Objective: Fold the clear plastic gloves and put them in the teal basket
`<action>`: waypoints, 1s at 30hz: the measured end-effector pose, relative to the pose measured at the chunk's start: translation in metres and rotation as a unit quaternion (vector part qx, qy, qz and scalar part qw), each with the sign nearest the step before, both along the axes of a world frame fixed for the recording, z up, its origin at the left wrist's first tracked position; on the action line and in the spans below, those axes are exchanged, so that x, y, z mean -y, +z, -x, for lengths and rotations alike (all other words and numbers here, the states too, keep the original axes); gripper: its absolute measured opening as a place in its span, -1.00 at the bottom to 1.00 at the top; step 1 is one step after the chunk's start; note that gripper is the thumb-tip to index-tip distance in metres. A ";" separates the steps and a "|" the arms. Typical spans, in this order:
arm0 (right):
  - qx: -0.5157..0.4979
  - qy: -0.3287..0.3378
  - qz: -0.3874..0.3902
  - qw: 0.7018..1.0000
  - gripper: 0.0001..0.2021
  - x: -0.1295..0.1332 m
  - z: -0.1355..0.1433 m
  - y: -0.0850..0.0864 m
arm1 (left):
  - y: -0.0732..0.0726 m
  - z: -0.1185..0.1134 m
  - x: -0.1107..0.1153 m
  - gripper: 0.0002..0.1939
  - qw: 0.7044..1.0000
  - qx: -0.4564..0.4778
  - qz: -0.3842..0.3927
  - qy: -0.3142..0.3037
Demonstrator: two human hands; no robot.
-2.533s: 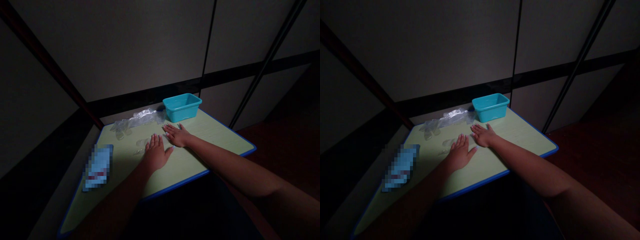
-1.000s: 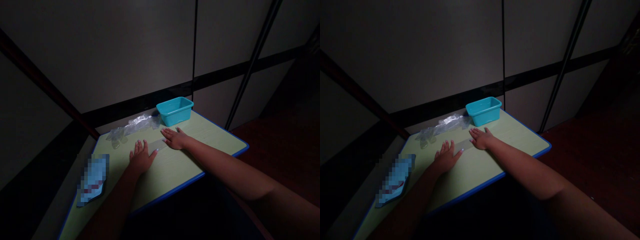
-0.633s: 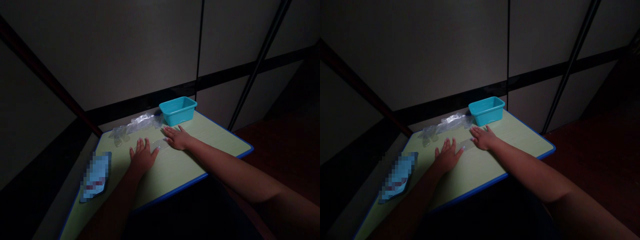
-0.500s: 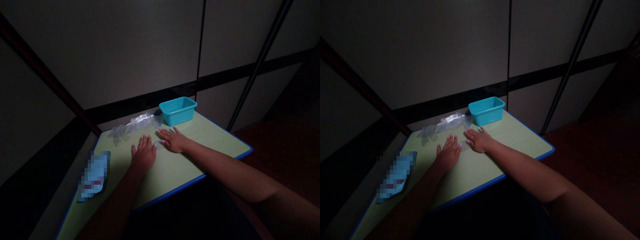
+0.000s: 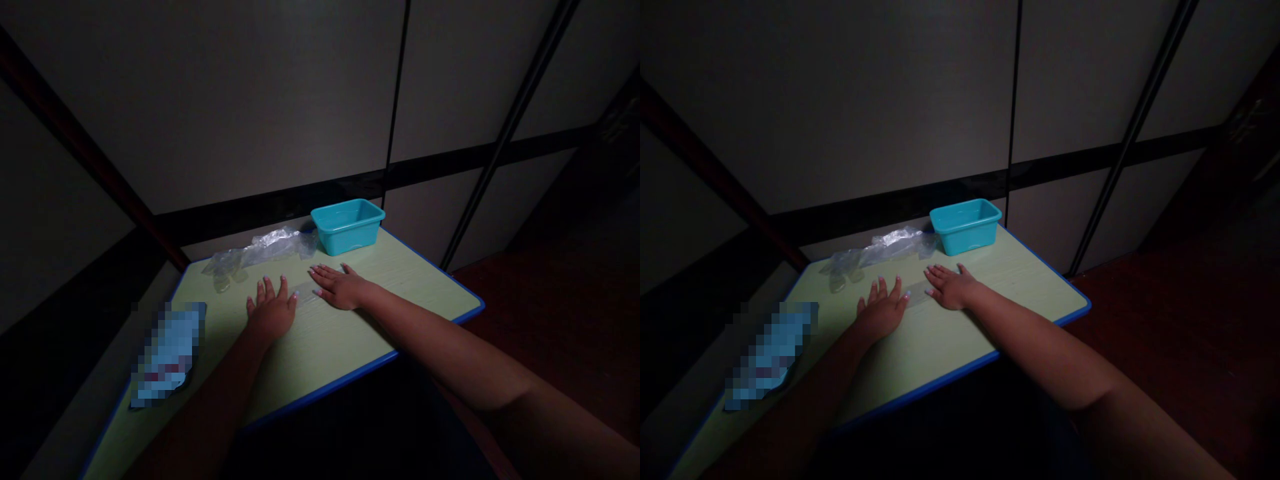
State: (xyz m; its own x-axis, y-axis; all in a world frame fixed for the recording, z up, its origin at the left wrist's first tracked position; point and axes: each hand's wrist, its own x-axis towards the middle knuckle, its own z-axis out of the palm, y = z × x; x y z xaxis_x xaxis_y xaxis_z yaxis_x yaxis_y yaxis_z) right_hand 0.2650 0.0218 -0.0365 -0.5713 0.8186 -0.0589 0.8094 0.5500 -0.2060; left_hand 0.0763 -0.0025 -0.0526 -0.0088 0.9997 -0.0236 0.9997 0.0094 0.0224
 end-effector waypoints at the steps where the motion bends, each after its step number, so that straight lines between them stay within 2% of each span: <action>1: 0.004 -0.006 0.005 1.000 -0.42 0.000 -0.002 0.001 | 0.000 0.000 0.000 -0.38 1.000 0.001 0.002 0.003; 10: 0.031 -0.062 0.065 0.996 -0.38 -0.011 -0.018 0.005 | -0.001 0.010 -0.001 -0.27 1.000 0.010 0.013 0.005; 25: 0.062 -0.073 0.077 0.992 -0.32 -0.015 -0.028 0.007 | 0.003 0.012 0.000 -0.19 1.000 0.012 0.017 0.017; 28: 0.061 -0.074 0.078 0.992 -0.32 -0.015 -0.028 0.007 | 0.007 0.009 0.003 -0.21 0.999 0.003 -0.030 -0.018; 30: 0.061 -0.076 0.081 0.992 -0.32 -0.015 -0.027 0.007 | 0.011 0.005 0.006 -0.27 0.994 0.005 -0.063 -0.085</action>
